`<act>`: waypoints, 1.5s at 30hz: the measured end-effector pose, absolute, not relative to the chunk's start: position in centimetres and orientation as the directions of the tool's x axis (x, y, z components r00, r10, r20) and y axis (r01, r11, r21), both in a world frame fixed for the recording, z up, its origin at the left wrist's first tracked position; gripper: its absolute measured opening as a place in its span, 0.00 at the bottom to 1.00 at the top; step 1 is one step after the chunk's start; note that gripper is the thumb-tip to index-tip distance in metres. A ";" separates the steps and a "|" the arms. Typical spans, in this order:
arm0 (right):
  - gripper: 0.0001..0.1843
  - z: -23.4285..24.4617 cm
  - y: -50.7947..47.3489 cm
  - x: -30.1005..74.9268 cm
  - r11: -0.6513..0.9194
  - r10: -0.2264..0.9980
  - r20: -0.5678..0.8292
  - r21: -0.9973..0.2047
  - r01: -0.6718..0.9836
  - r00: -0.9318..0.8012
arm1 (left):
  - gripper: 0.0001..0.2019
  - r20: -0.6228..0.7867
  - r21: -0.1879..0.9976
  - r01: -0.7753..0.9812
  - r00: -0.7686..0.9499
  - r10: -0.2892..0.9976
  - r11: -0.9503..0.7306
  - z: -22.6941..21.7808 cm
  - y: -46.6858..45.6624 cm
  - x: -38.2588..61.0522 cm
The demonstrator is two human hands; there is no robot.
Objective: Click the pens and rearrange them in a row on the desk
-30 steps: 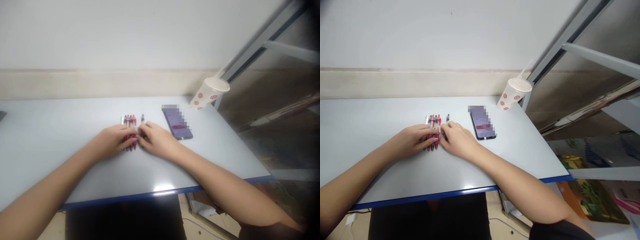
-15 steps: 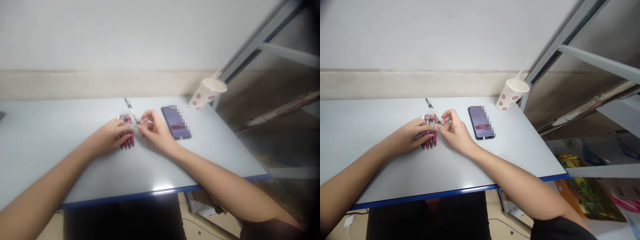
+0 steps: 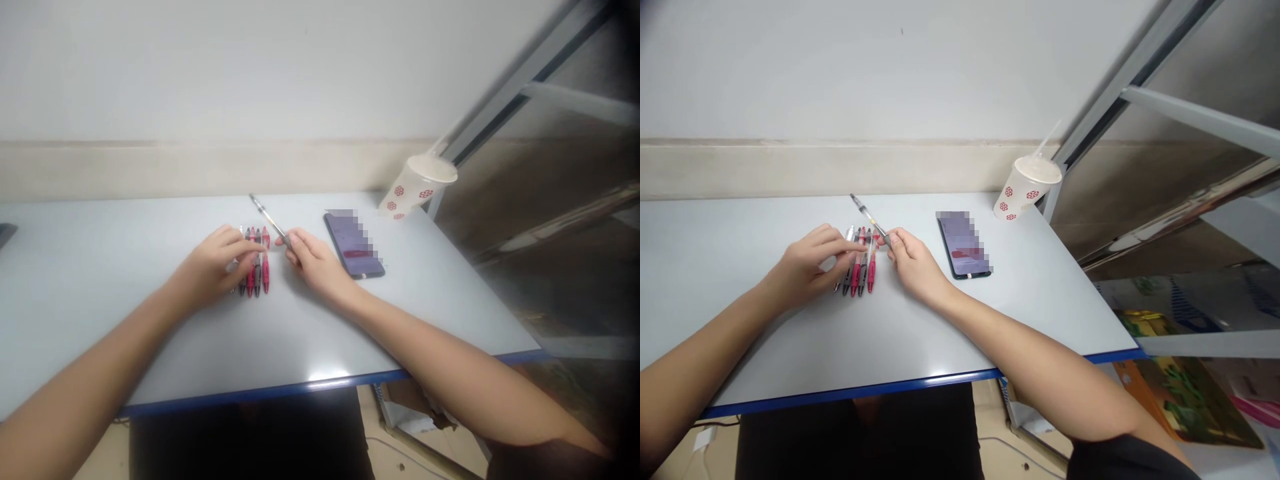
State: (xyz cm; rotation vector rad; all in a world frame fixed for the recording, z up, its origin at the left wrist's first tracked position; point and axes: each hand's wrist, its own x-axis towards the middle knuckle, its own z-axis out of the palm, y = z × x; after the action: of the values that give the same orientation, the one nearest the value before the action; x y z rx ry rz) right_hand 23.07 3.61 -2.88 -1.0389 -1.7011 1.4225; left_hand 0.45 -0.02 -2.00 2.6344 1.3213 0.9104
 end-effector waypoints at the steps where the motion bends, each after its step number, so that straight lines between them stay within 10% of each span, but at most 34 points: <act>1: 0.17 -2.9 3.6 23.1 0.076 0.885 0.002 -0.987 0.140 -0.465 | 0.12 0.537 0.280 0.741 0.407 0.739 -0.611 -1.8 -0.2 0.5; 6: 0.19 -2.2 3.3 23.1 0.017 0.876 -0.088 -0.977 0.213 -0.475 | 0.15 0.670 0.174 0.846 0.273 0.690 -0.503 -1.2 -0.4 0.4; 16: 0.21 -0.9 2.8 23.6 0.356 0.690 0.004 -0.873 0.333 -0.724 | 0.18 0.390 0.095 0.761 0.565 0.727 -0.642 -1.6 0.3 0.4; 28: 0.15 -2.0 3.0 24.7 0.858 0.501 0.171 -0.225 0.461 -0.849 | 0.24 0.121 0.409 0.785 0.459 0.880 -0.465 -0.4 -0.8 1.0; 45: 0.07 -3.3 4.7 24.5 0.648 0.722 0.281 -0.594 0.477 -0.632 | 0.19 0.081 0.435 0.818 0.379 0.922 -0.375 -0.5 -0.5 0.6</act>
State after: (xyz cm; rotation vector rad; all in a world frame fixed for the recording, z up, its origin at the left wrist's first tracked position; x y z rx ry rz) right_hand 24.51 4.70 -3.27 -0.9342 -2.3632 0.6504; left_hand 0.59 -0.52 -0.51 2.3203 1.5234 0.4484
